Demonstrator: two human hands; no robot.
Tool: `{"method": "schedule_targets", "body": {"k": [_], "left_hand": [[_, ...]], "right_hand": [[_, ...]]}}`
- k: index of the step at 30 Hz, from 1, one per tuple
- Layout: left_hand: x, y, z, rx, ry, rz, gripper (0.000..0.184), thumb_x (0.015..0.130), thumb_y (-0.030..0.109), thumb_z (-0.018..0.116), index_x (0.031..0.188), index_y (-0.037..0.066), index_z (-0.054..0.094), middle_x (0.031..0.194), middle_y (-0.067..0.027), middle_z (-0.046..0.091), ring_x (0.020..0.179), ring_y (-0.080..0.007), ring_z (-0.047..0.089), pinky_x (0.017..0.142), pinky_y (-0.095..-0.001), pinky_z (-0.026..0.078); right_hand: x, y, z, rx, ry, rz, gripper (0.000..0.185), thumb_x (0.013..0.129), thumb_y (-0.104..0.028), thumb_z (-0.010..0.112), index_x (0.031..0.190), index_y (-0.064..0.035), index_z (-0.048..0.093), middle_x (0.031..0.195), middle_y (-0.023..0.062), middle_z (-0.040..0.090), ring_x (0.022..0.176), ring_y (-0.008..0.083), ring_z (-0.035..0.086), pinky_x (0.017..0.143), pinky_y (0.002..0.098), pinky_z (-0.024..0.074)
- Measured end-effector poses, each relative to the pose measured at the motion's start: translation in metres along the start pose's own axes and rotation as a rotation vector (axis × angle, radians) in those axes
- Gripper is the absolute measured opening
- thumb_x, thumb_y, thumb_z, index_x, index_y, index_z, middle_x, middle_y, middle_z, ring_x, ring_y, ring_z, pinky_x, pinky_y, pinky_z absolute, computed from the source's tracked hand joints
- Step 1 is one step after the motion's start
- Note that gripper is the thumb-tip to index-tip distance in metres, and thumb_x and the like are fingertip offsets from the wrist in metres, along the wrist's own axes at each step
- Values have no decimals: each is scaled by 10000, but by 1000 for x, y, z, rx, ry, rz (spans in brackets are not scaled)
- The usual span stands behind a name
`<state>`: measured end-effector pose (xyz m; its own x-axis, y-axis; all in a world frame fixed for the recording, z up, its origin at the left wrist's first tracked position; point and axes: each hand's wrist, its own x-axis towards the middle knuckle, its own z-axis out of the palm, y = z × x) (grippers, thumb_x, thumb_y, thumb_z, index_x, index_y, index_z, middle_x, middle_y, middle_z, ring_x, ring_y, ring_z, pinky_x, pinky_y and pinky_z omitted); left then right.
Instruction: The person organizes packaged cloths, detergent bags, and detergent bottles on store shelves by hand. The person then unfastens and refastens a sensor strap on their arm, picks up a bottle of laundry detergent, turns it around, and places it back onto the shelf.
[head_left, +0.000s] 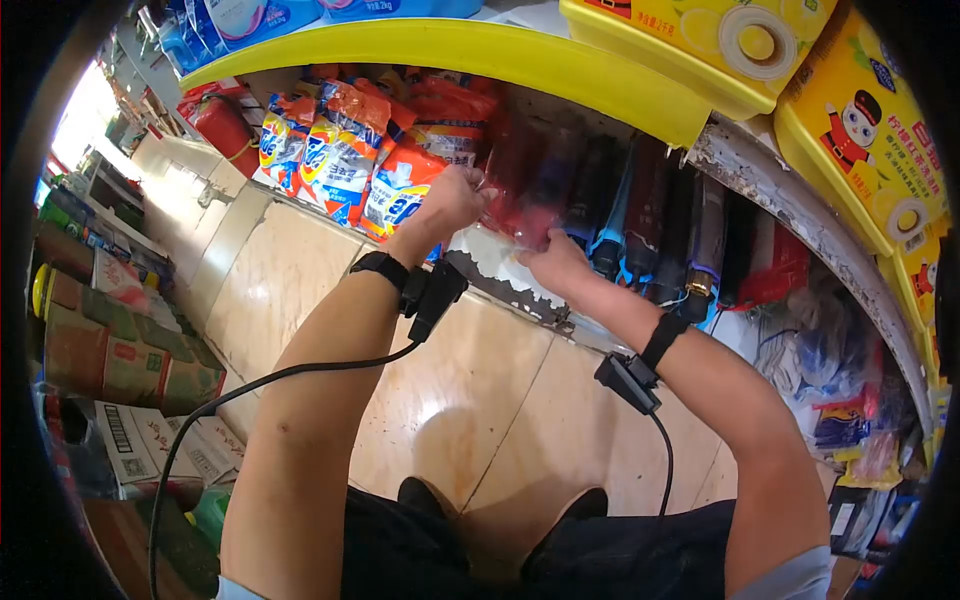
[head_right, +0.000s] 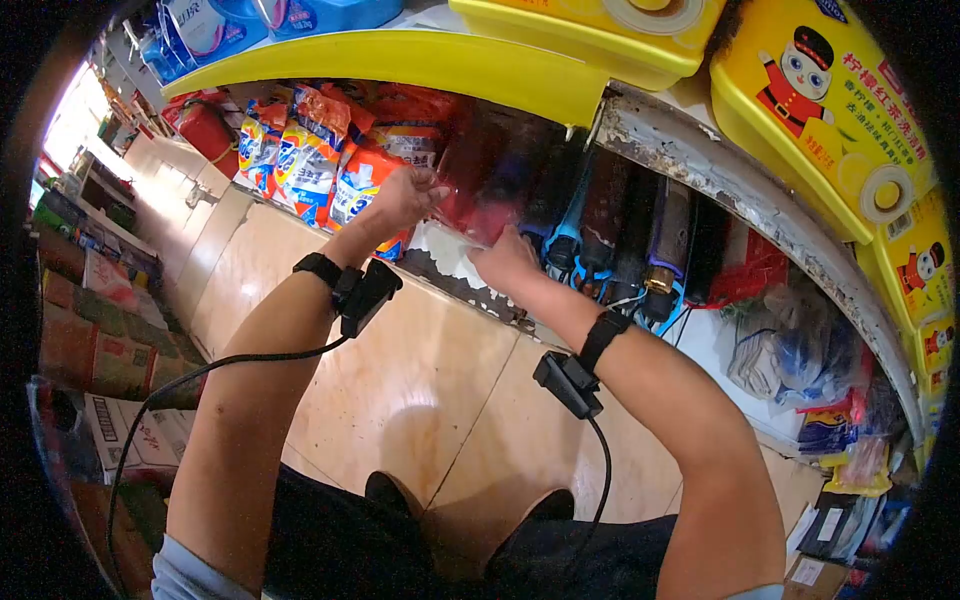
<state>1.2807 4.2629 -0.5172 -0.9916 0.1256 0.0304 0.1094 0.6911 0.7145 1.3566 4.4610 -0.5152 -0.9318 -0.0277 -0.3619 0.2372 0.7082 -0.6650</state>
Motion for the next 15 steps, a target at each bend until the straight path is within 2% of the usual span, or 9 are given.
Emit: {"method": "schedule_targets", "body": {"k": [2, 4, 6, 8, 11, 12, 13, 14, 15], "left_hand": [[-3, 12, -1, -48, -7, 2, 303, 864, 244, 720, 946, -47, 699, 911, -238, 710, 898, -372, 695, 801, -422, 533], [-10, 35, -4, -54, 84, -113, 393, 857, 298, 730, 1025, -56, 694, 989, -272, 701, 976, -377, 690, 849, -412, 532], [-1, 15, 5, -90, 71, -175, 424, 854, 324, 730, 1045, -52, 688, 1018, -271, 698, 998, -378, 684, 870, -415, 527], [8, -11, 9, -14, 14, -330, 463, 853, 383, 723, 1068, -26, 682, 1068, -256, 692, 1076, -376, 658, 920, -428, 512], [-7, 17, 5, 296, 187, -291, 437, 836, 374, 736, 1050, -4, 682, 1065, -247, 687, 1094, -374, 644, 926, -433, 509], [-12, 31, 4, 283, 168, -275, 437, 836, 374, 736, 1050, -4, 682, 1065, -247, 687, 1094, -374, 644, 926, -433, 509], [-16, 45, 4, 442, 312, -163, 461, 821, 379, 745, 1073, 1, 669, 1087, -248, 677, 1102, -377, 636, 927, -441, 508], [-17, 54, 6, 595, 461, -47, 488, 805, 385, 754, 1097, 7, 657, 1110, -249, 666, 1109, -380, 628, 929, -449, 507], [-10, 53, 10, 579, 450, -33, 488, 805, 385, 754, 1097, 7, 657, 1110, -249, 666, 1109, -380, 628, 929, -449, 507]], "right_hand": [[3, -4, -4, 102, -61, -15, 802, 868, -356, 705, 1462, 54, 356, 1459, 253, 450, 1369, 341, 439, 1128, 384, 344], [9, -4, 2, 143, -28, -8, 821, 867, -370, 702, 1466, 64, 345, 1459, 260, 451, 1369, 344, 440, 1129, 384, 345], [9, -5, 5, 188, 5, 6, 840, 867, -384, 698, 1469, 74, 333, 1458, 267, 452, 1369, 348, 441, 1130, 385, 346], [-3, -11, -5, -76, -89, -10, 892, 862, -417, 695, 1487, 79, 297, 1485, 274, 418, 1392, 358, 411, 1143, 385, 332], [-15, -16, -13, -176, -133, -47, 928, 855, -429, 697, 1500, 81, 266, 1498, 280, 396, 1407, 367, 387, 1158, 383, 315], [-15, -15, -14, -211, -134, -79, 900, 863, -428, 684, 1491, 80, 286, 1500, 280, 391, 1400, 376, 392, 1158, 390, 318], [-15, -14, -14, -214, -119, -56, 900, 863, -428, 684, 1491, 80, 286, 1500, 280, 391, 1400, 376, 392, 1158, 390, 318], [-16, -12, -14, -197, -64, -128, 854, 860, -419, 685, 1454, 88, 338, 1459, 284, 436, 1374, 380, 422, 1142, 400, 338], [-17, -10, -15, -182, -9, -203, 811, 857, -411, 686, 1417, 96, 391, 1417, 289, 482, 1348, 383, 453, 1127, 410, 358]]}}
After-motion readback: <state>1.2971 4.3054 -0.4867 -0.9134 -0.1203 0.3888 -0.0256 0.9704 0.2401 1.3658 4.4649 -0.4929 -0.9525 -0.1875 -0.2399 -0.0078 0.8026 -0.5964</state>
